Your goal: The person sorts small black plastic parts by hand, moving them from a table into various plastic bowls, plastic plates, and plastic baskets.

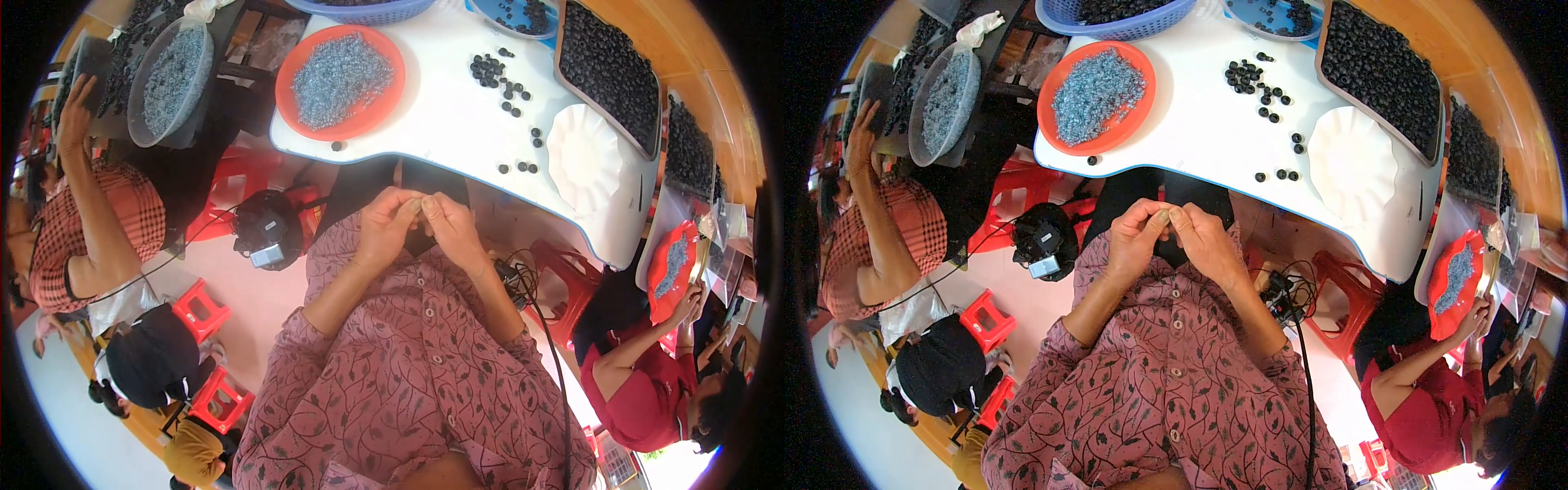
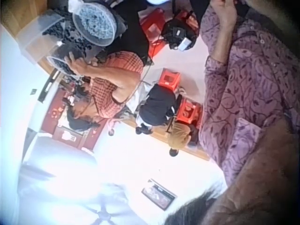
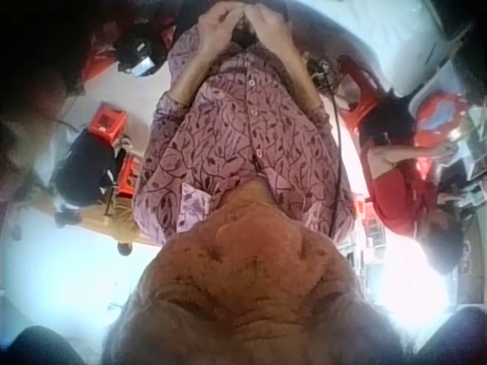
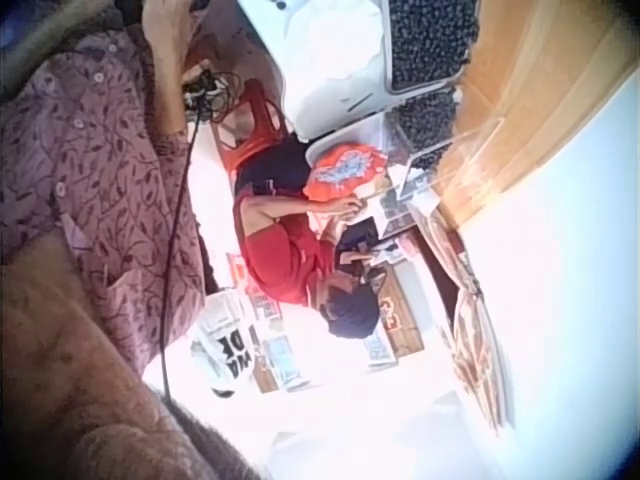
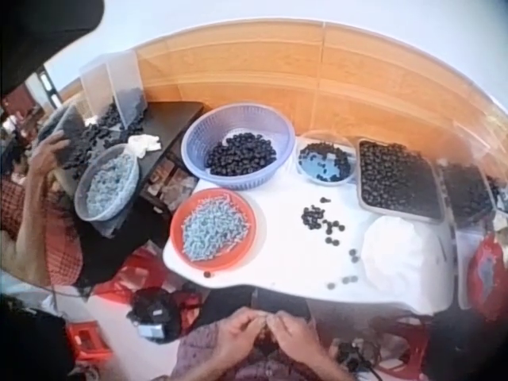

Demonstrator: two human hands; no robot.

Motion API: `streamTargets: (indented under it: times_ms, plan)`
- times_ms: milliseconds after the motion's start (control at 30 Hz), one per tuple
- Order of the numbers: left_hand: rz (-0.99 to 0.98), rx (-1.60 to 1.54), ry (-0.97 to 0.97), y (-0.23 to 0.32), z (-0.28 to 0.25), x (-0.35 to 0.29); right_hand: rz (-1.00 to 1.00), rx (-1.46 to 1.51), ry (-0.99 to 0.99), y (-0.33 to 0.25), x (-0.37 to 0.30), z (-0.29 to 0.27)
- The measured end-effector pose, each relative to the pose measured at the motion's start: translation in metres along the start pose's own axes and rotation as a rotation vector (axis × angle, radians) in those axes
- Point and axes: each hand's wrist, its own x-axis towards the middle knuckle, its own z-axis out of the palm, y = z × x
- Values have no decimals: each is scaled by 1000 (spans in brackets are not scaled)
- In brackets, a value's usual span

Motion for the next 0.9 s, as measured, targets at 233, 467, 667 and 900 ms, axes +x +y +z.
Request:
streamTargets:
  times_ms: [233, 467, 667, 900]
  plan:
    - [-33, 18, 46, 2, 0, 2, 16, 197, 84, 1, -6, 9]
    - [-157, -176, 21, 4, -3, 3, -365, 192, 259, 5, -1, 12]
    - [-195, -210, 17, -2, -5, 4, -358, 107, 223, 1, 0, 6]
    - [-272, -137, -47, 2, -12, 6, -384, 13, 189, -4, 0, 3]
